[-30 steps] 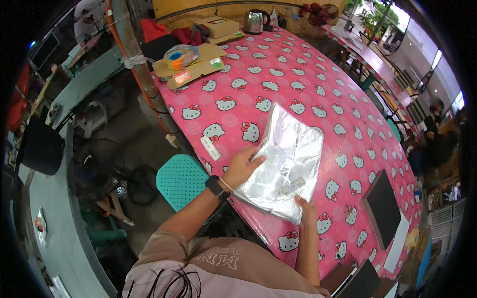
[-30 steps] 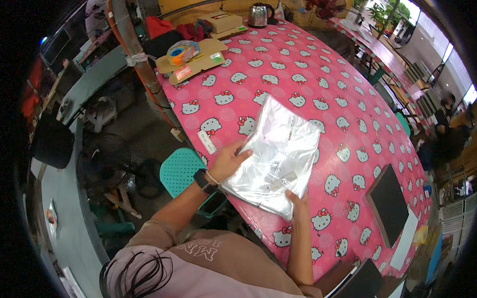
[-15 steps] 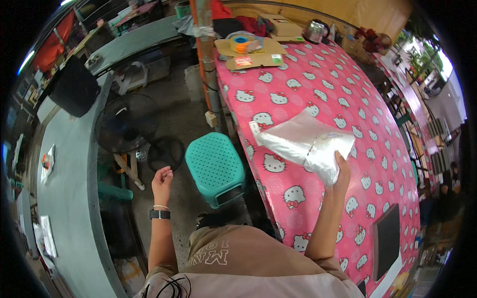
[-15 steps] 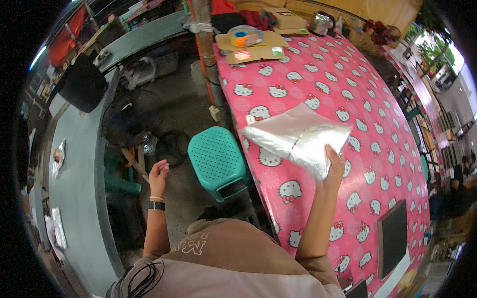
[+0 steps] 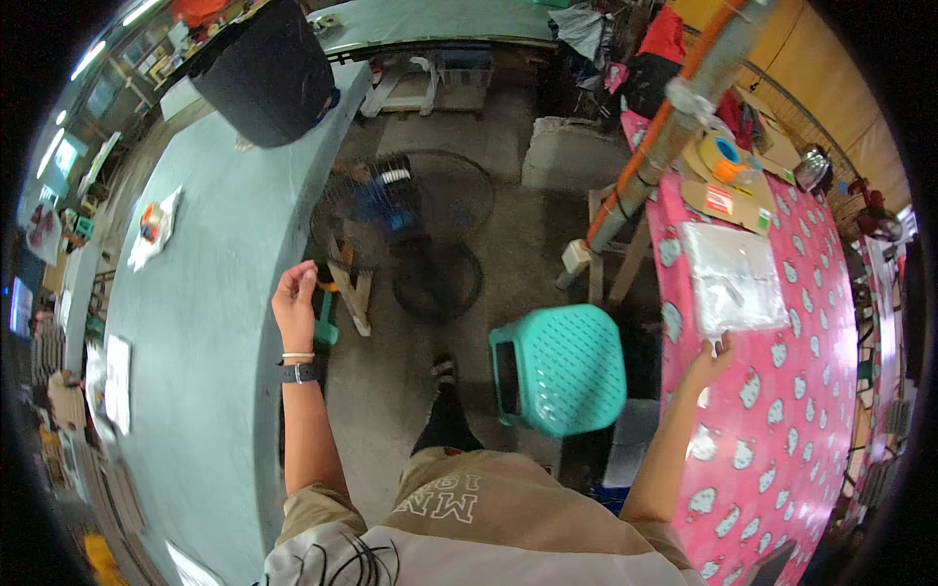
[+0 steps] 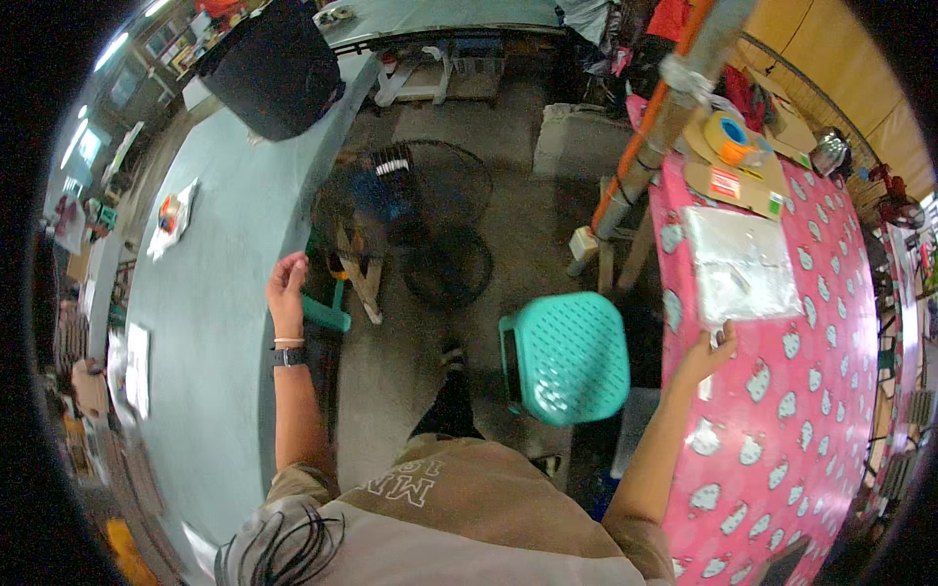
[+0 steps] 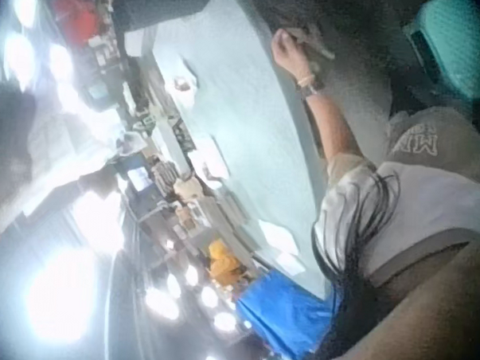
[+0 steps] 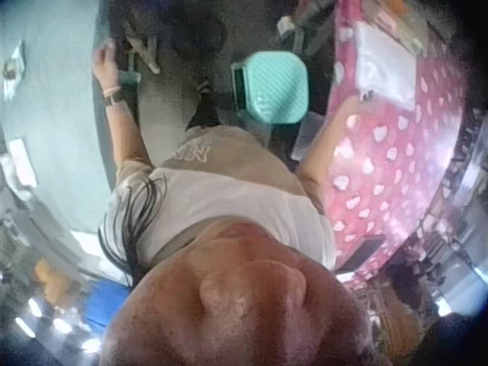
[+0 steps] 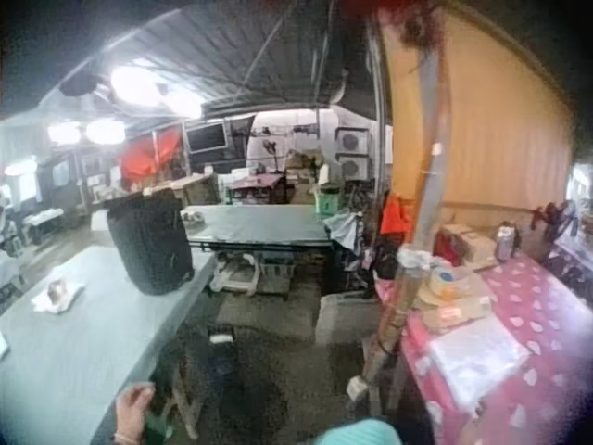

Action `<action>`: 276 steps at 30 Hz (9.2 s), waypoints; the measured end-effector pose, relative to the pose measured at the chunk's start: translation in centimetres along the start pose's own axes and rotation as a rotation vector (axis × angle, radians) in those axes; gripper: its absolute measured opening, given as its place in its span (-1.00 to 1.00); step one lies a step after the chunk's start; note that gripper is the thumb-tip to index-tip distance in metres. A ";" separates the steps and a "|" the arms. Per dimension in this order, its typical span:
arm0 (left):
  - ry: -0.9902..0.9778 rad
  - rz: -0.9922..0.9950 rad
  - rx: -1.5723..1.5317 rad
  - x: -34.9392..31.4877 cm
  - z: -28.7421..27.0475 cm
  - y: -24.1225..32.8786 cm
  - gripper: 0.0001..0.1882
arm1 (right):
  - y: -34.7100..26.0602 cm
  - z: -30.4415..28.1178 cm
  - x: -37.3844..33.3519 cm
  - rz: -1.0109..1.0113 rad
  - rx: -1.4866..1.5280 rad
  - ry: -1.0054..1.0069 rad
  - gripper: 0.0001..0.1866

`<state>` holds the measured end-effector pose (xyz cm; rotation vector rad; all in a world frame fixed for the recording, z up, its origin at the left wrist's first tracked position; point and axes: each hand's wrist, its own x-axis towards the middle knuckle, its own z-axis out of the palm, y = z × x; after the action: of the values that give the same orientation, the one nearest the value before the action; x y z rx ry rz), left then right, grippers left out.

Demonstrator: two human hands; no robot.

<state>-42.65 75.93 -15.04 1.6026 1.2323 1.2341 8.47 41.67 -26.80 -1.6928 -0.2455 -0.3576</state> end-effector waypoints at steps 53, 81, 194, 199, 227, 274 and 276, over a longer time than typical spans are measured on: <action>-1.549 0.572 1.555 33.4 12.3 -14.6 -0.71 | -16.9 26.0 -18.0 0.046 -0.036 -1.094 -0.86; -1.144 0.100 0.729 35.2 9.4 -15.3 -0.89 | -14.1 29.9 -15.6 0.326 -0.236 -0.841 -0.87; -0.975 0.239 0.554 -5.7 65.7 -38.3 -0.72 | 13.7 13.8 -19.4 0.074 -0.925 -0.485 -0.62; -0.992 0.138 0.757 -5.7 65.2 -32.5 -0.68 | 13.7 13.2 -19.7 0.069 -0.933 -0.480 -0.62; -0.620 0.672 1.124 11.6 20.2 -0.2 -0.10 | -4.2 23.0 -16.8 0.309 -0.194 -0.980 -0.79; 0.085 -0.209 -0.462 33.8 9.6 -6.8 -0.52 | -2.1 2.1 -36.1 1.183 -0.424 -0.474 -0.70; 0.011 -0.053 -0.521 33.1 9.8 -3.4 -0.52 | -2.9 1.8 -36.2 1.220 -0.413 -0.432 -0.70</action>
<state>-31.65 108.76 -12.70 1.1743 0.8567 1.3902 -25.95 45.41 -37.81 -1.9820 0.5930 0.9205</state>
